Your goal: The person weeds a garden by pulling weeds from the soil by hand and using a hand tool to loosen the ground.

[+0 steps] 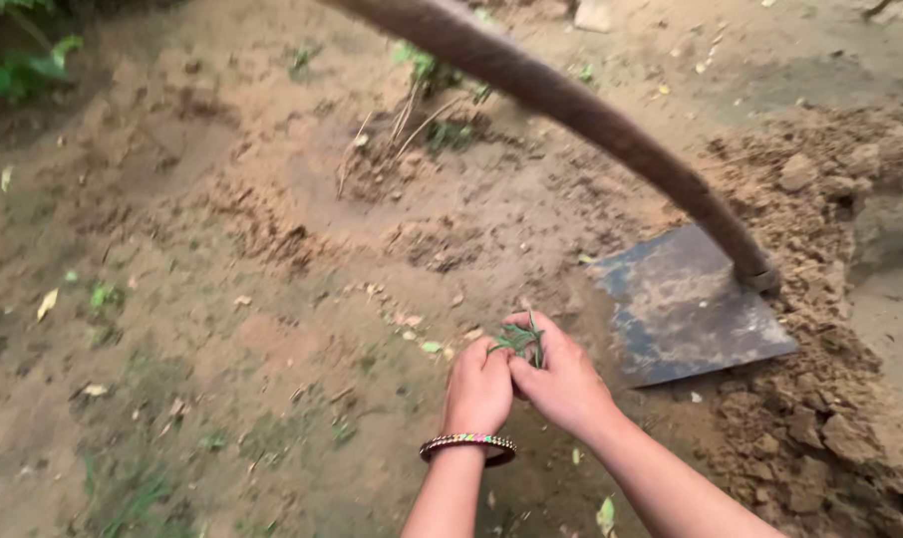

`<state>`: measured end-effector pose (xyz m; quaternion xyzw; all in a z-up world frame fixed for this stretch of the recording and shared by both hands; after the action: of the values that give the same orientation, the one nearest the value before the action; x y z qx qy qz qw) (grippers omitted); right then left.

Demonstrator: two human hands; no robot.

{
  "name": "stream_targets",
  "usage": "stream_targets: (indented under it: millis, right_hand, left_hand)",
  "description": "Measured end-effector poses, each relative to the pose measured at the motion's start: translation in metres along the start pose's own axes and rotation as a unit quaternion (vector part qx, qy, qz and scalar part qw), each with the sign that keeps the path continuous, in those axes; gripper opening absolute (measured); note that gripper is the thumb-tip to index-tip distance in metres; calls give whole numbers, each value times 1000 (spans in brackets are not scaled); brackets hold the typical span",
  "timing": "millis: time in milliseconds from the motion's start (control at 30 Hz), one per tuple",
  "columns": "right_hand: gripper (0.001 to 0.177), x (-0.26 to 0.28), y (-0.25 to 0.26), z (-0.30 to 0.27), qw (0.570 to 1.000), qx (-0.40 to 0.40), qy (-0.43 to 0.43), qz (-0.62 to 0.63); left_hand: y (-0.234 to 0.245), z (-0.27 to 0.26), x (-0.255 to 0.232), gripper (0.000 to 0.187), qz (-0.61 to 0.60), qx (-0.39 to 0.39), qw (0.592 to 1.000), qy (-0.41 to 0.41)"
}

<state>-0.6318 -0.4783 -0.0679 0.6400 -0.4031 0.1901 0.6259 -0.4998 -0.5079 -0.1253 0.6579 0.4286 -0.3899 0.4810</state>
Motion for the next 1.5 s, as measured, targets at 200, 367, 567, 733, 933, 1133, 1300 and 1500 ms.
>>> stream_targets:
  millis: [200, 367, 567, 733, 933, 1133, 1300, 1500]
  right_hand:
    - [45, -41, 58, 1, 991, 20, 126, -42]
    - [32, -130, 139, 1, 988, 76, 11, 132]
    - [20, -227, 214, 6, 949, 118, -57, 285]
    - [22, -269, 279, 7, 962, 113, 49, 244]
    - [25, -296, 318, -14, 985, 169, 26, 36]
    - [31, -285, 328, -51, 977, 191, 64, -69]
    - [32, -286, 335, -69, 988, 108, 35, -109]
    - [28, -295, 329, -76, 979, 147, -10, 138]
  left_hand:
    - [-60, -25, -31, 42, 77, 9, 997, 28]
    - [-164, -33, -98, 43, 191, 54, 979, -52]
    - [-266, -31, -142, 52, 191, 86, 972, -105]
    - [-335, -38, -148, 39, 60, 111, 992, -23]
    - [-382, -66, -151, 18, 151, 72, 976, -139]
    - [-418, -83, -119, 29, 42, 137, 987, -75]
    - [-440, -94, -100, 29, -60, 85, 994, 27]
    - [-436, -124, -117, 18, -304, 199, 912, 189]
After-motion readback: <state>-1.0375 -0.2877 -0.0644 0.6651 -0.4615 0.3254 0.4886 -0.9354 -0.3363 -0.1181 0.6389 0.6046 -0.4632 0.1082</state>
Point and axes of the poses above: each hand's wrist, its own z-axis towards the middle knuckle, its own y-axis out of the back of the hand, x = y × z, the point moved 7 cm from there along z, towards the middle knuckle, and after that the axes turned 3 degrees about -z, right-handed, at the moved point
